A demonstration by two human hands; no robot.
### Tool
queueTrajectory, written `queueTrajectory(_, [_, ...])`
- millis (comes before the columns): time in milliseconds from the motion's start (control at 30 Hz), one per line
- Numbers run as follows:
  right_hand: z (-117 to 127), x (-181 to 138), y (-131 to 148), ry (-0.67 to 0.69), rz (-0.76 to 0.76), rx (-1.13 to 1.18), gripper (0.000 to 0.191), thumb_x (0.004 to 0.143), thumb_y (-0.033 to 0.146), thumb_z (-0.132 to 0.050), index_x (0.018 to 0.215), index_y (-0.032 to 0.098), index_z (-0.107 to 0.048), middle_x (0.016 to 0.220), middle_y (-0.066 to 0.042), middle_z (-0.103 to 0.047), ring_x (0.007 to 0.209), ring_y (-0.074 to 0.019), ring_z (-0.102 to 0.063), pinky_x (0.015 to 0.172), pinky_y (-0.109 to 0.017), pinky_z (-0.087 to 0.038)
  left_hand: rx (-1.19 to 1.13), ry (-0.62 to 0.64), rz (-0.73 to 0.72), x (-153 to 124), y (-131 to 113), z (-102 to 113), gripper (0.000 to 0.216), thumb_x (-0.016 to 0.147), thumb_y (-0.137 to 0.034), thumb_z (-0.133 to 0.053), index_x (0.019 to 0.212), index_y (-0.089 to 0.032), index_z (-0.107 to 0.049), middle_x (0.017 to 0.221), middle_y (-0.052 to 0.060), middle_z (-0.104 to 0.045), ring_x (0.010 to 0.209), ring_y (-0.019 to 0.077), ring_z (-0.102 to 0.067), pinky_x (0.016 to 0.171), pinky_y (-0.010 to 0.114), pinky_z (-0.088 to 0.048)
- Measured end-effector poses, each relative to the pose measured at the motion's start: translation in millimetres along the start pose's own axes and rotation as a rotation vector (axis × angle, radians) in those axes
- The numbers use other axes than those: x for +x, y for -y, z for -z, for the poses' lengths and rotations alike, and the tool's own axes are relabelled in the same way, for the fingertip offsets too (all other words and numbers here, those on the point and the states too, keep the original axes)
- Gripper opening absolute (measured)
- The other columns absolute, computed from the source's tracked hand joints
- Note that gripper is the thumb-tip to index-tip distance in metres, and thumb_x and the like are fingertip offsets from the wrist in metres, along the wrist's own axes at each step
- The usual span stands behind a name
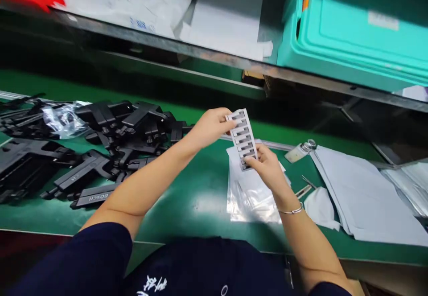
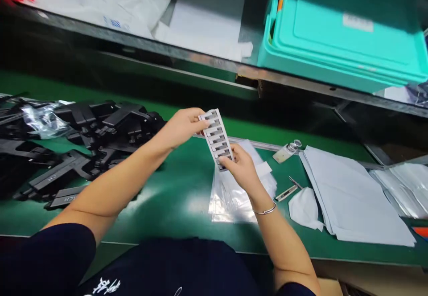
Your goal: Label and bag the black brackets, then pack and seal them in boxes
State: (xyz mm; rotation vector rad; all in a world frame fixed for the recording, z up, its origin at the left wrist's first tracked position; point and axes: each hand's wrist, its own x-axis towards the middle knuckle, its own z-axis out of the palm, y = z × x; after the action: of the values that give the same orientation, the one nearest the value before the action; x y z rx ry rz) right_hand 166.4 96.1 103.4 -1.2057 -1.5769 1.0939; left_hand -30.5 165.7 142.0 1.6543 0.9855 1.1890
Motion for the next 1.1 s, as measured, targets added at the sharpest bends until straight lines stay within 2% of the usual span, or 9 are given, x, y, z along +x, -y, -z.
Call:
queueTrajectory(100, [11, -54, -43, 0.190, -0.237, -0.007, 0.022, 0.079, 0.040, -0.064, 0.088, 0.020, -0.062, 0.079, -0.001, -0.069, 0.072, -0.0173, -0.066, 0.069, -0.031, -0.053, -0.006, -0.074, 0.099, -4, 26, 11, 0.014, 0.074, -0.030, -0.063, 0.078, -0.017, -0.057, 0.066, -0.002, -0.061, 0.061, 0.0126, -0.058, 0.058, 0.023, -0.045])
queueTrajectory(200, [43, -80, -77, 0.213, -0.347, -0.226, 0.024, 0.084, 0.040, -0.056, 0.093, 0.020, -0.064, 0.074, -0.002, -0.069, 0.073, -0.0196, -0.067, 0.075, -0.036, -0.053, 0.085, 0.078, 0.257, -15, 64, 4, 0.012, 0.074, -0.027, -0.063, 0.073, -0.017, -0.057, 0.059, -0.001, -0.059, 0.056, 0.0124, -0.056, 0.054, 0.022, -0.042])
queueTrajectory(333, [81, -61, -108, 0.044, -0.198, -0.650, 0.032, 0.086, 0.039, -0.050, 0.108, 0.020, -0.064, 0.105, -0.009, -0.070, 0.101, -0.0253, -0.065, 0.085, -0.040, -0.051, 0.271, 0.251, 0.401, -25, 125, -27, 0.010, 0.077, -0.022, -0.059, 0.070, -0.015, -0.057, 0.057, -0.001, -0.059, 0.056, 0.0135, -0.057, 0.054, 0.023, -0.040])
queueTrajectory(467, [61, -44, -125, 0.222, 0.042, -0.919, 0.046, 0.085, 0.043, -0.058, 0.124, 0.020, -0.058, 0.127, -0.012, -0.061, 0.116, -0.0283, -0.057, 0.094, -0.042, -0.048, 0.404, 0.190, 0.411, -30, 158, -44, 0.008, 0.078, -0.021, -0.059, 0.074, -0.014, -0.060, 0.066, 0.002, -0.062, 0.063, 0.0156, -0.058, 0.060, 0.026, -0.042])
queueTrajectory(600, [16, -59, -140, 0.113, 0.188, -1.222, 0.042, 0.086, 0.041, -0.060, 0.117, 0.012, -0.062, 0.121, -0.018, -0.064, 0.109, -0.0319, -0.060, 0.091, -0.044, -0.048, 0.458, 0.053, 0.350, -48, 150, -35, 0.025, 0.083, -0.023, -0.055, 0.106, -0.015, -0.061, 0.112, 0.008, -0.064, 0.083, 0.0166, -0.060, 0.076, 0.029, -0.046])
queueTrajectory(767, [8, -75, -135, -0.057, 0.345, -1.206, 0.025, 0.093, 0.024, -0.046, 0.090, 0.016, -0.069, 0.091, -0.011, -0.074, 0.080, -0.0219, -0.068, 0.081, -0.034, -0.047, 0.443, -0.018, 0.254, -88, 126, -25, 0.023, 0.088, -0.027, -0.049, 0.102, -0.017, -0.064, 0.104, 0.006, -0.066, 0.090, 0.0184, -0.061, 0.079, 0.029, -0.047])
queueTrajectory(900, [27, -82, -79, -0.225, 0.233, -0.858, 0.024, 0.091, 0.028, -0.048, 0.083, 0.018, -0.069, 0.073, -0.005, -0.072, 0.065, -0.0174, -0.065, 0.060, -0.027, -0.045, 0.358, 0.042, 0.171, -109, 98, -41, 0.026, 0.085, -0.030, -0.052, 0.105, -0.017, -0.064, 0.111, 0.007, -0.065, 0.101, 0.0214, -0.061, 0.087, 0.033, -0.047])
queueTrajectory(1000, [36, -85, -31, -0.151, 0.045, -0.429, 0.022, 0.089, 0.034, -0.054, 0.078, 0.020, -0.067, 0.061, 0.000, -0.066, 0.058, -0.0145, -0.062, 0.054, -0.024, -0.045, 0.150, 0.170, 0.035, -116, 67, -61, 0.038, 0.079, -0.037, -0.062, 0.112, -0.018, -0.061, 0.123, 0.009, -0.062, 0.114, 0.0248, -0.056, 0.100, 0.037, -0.041])
queueTrajectory(1100, [36, -85, -11, -0.089, -0.063, -0.149, 0.023, 0.087, 0.037, -0.058, 0.074, 0.020, -0.065, 0.055, 0.003, -0.061, 0.053, -0.0125, -0.058, 0.052, -0.023, -0.046, -0.147, 0.405, 0.118, -119, 39, -78, 0.032, 0.077, -0.042, -0.065, 0.097, -0.016, -0.062, 0.093, 0.006, -0.070, 0.088, 0.0212, -0.065, 0.083, 0.033, -0.049])
